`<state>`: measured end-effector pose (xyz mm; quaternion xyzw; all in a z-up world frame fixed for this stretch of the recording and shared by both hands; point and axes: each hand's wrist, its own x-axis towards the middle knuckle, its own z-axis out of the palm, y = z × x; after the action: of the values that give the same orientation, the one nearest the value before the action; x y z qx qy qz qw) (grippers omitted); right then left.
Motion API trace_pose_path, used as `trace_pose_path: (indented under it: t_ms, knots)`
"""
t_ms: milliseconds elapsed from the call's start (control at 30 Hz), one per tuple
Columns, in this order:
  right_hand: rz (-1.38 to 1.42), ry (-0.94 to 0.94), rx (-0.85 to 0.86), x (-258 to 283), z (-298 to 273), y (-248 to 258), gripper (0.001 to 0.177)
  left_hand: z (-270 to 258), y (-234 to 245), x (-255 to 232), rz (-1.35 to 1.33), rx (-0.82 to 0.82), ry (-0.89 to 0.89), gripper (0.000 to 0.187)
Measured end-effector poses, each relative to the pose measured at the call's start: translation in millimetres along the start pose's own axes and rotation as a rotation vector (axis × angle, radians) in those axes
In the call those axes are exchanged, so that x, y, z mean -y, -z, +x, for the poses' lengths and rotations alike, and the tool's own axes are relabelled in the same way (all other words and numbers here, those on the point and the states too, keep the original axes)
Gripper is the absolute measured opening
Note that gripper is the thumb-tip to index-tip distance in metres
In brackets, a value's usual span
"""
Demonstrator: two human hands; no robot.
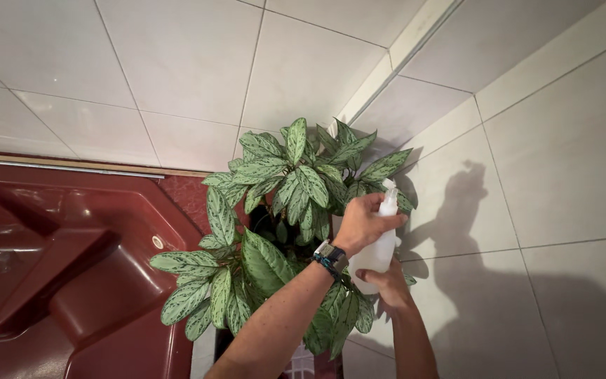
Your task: The person sprays water from a white spray bottle onto two potted plants in a bathroom. The person first treats a variegated plant on a tiled ledge, then moves to a larger speckled-leaf plant in the corner, repeatedly misting the leaves and soil.
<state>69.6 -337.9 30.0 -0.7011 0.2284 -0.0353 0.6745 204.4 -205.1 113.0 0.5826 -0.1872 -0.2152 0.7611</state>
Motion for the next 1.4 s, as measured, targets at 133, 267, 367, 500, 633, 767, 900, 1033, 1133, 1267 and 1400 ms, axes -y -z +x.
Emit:
trace_pose_path:
  t_ms: [133,267,367,500,633,767,900,1033,1133,1267,1400]
  knots:
    - [0.009,-0.052,-0.060,-8,-14,10,0.049,-3,-11,9,-0.051,0.096,-0.015,0.038]
    - [0.043,-0.058,-0.111,-4,-34,20,0.049,-4,-33,10,0.041,0.147,0.018,0.041]
    - [0.019,-0.043,-0.147,10,-46,24,0.048,1,-48,7,0.014,0.226,0.048,0.045]
    - [0.009,-0.074,-0.218,20,-53,24,0.046,2,-65,10,-0.078,0.287,-0.013,0.042]
    - [0.013,-0.003,-0.226,15,-54,33,0.050,1,-68,9,-0.021,0.306,-0.028,0.044]
    - [0.043,0.022,-0.170,-8,-58,39,0.050,-4,-64,11,0.039,0.297,0.022,0.046]
    - [-0.076,-0.026,-0.188,-22,-57,39,0.053,-21,-54,17,-0.024,0.229,0.033,0.041]
    - [-0.013,-0.049,-0.096,-33,-56,32,0.054,-31,-41,26,0.021,0.134,0.067,0.043]
    - [0.038,-0.057,-0.074,-33,-56,26,0.054,-31,-36,27,0.034,0.157,0.024,0.041]
    - [-0.003,-0.036,-0.129,-26,-58,25,0.049,-23,-46,23,0.025,0.241,0.055,0.047]
    - [-0.049,-0.038,-0.240,-16,-52,35,0.046,-6,-67,15,0.038,0.269,0.180,0.050]
